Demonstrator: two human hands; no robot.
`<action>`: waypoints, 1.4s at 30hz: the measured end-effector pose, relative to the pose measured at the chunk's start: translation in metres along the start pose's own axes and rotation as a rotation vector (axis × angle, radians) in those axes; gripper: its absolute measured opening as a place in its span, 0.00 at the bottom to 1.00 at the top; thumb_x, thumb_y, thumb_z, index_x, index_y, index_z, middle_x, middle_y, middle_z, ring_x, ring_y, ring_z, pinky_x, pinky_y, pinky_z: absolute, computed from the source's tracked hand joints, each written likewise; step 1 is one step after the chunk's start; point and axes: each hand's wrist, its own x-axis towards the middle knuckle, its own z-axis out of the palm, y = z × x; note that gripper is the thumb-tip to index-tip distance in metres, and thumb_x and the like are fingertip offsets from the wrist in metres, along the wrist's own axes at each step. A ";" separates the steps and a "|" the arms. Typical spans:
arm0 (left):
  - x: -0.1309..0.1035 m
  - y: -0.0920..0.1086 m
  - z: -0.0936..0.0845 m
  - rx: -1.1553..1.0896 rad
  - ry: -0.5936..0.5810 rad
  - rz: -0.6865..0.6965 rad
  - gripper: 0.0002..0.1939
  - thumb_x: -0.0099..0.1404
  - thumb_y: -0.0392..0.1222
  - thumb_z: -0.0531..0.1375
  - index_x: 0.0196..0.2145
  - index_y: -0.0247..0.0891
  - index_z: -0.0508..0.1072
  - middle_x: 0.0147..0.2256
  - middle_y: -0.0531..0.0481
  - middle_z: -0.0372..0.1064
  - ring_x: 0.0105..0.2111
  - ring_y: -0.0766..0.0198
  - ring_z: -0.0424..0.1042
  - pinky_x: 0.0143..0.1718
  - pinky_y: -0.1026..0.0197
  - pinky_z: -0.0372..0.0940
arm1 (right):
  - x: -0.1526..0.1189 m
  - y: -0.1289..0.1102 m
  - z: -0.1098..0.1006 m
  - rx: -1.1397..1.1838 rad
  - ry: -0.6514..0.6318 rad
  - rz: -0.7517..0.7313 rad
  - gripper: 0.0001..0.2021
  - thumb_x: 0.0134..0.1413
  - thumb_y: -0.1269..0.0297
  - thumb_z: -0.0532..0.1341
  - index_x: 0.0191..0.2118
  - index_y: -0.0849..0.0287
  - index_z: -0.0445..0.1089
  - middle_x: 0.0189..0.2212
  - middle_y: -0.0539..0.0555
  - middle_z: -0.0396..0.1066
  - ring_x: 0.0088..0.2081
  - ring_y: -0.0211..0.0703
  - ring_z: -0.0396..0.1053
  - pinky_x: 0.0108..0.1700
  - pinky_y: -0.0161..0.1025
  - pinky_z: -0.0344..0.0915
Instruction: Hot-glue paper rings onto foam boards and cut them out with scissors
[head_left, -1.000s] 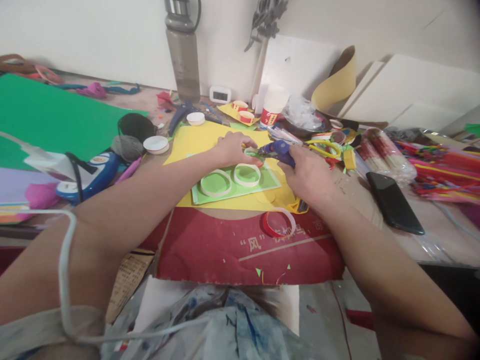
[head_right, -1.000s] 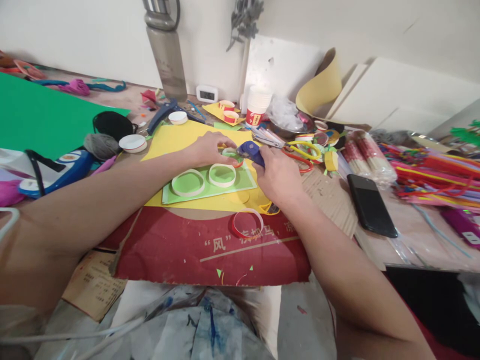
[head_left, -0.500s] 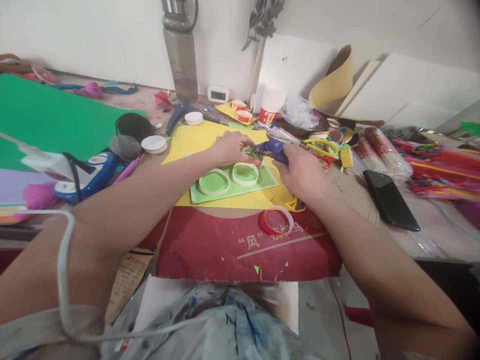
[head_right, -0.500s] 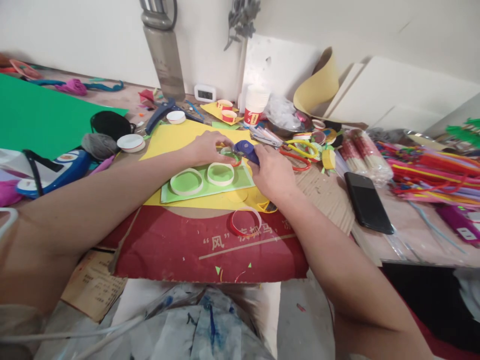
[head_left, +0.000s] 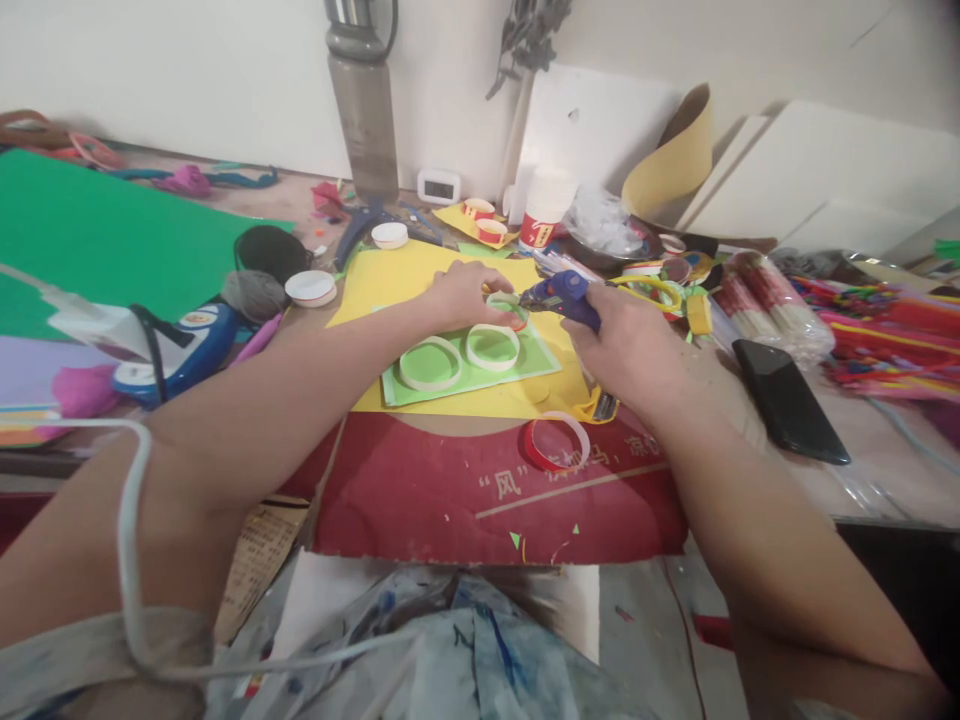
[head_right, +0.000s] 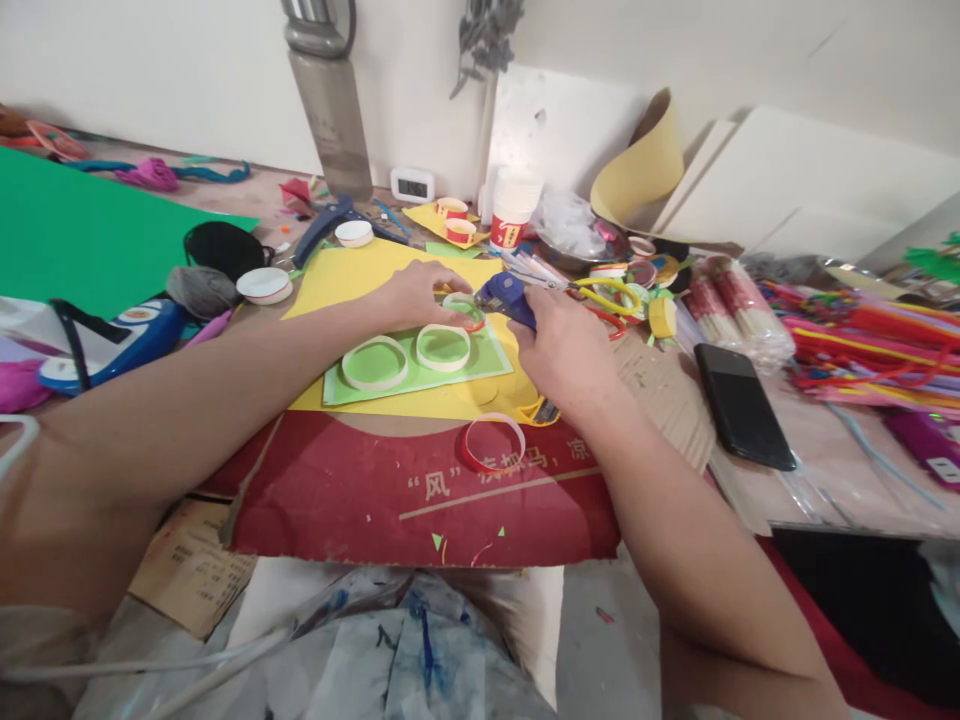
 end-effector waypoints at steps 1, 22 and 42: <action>0.001 0.000 0.000 0.005 -0.003 -0.004 0.34 0.58 0.63 0.72 0.59 0.48 0.81 0.60 0.45 0.77 0.62 0.44 0.71 0.64 0.43 0.64 | 0.001 0.000 0.002 0.003 -0.003 0.000 0.08 0.64 0.63 0.61 0.46 0.55 0.73 0.43 0.64 0.80 0.44 0.62 0.75 0.45 0.53 0.69; 0.002 0.001 0.000 0.015 0.001 -0.016 0.33 0.57 0.62 0.73 0.57 0.49 0.81 0.59 0.46 0.77 0.62 0.43 0.71 0.64 0.44 0.64 | 0.001 -0.002 0.008 0.021 -0.011 0.006 0.10 0.63 0.63 0.61 0.48 0.56 0.74 0.46 0.66 0.80 0.47 0.65 0.75 0.47 0.55 0.71; 0.000 0.000 -0.008 0.047 -0.011 0.038 0.39 0.56 0.63 0.71 0.61 0.44 0.76 0.61 0.44 0.76 0.59 0.47 0.73 0.60 0.50 0.66 | 0.008 0.006 0.018 0.195 0.042 0.018 0.10 0.62 0.61 0.61 0.46 0.55 0.75 0.43 0.64 0.82 0.45 0.63 0.77 0.48 0.55 0.73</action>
